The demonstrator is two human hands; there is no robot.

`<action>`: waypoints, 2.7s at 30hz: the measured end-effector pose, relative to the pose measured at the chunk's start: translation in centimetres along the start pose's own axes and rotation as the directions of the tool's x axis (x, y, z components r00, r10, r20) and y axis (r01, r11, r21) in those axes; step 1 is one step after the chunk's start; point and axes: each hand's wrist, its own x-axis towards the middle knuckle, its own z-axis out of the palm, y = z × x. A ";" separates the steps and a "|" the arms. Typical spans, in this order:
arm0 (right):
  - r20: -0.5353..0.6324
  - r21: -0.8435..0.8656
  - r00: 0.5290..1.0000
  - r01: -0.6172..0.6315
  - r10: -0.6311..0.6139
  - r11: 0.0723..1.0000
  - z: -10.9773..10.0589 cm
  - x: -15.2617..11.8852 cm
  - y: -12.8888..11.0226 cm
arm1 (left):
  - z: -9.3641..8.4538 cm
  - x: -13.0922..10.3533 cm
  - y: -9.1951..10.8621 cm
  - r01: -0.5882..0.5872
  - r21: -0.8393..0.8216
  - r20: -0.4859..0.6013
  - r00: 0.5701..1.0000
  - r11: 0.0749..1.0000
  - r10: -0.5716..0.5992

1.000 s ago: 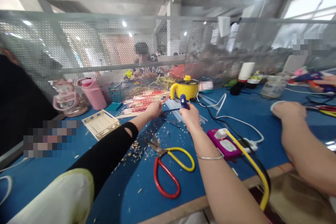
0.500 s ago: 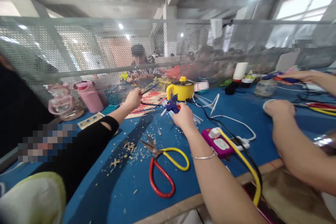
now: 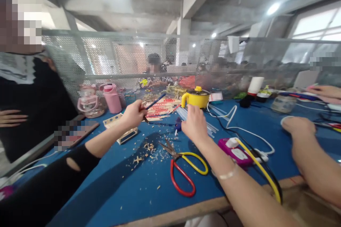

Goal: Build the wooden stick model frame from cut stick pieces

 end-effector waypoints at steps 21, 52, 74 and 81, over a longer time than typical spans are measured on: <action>0.168 0.589 0.931 0.169 -0.324 0.790 0.6 -5.4 -6.7 | -3.1 -9.8 -1.9 0.249 -0.824 0.163 0.964 0.509 -0.208; 0.556 0.808 0.729 -0.359 -0.400 0.468 0.6 -7.7 -7.1 | -2.0 -11.8 -1.0 0.103 -0.525 0.034 0.994 0.845 -0.100; 0.513 0.809 0.781 -0.302 -0.355 0.505 0.7 -8.0 -8.1 | -1.6 -11.9 -1.1 0.120 -0.528 0.061 0.993 0.841 -0.104; 0.461 0.762 0.830 -0.188 -0.314 0.619 1.8 -7.9 -8.3 | -1.6 -12.1 -1.1 0.089 -0.460 0.046 0.996 0.884 -0.077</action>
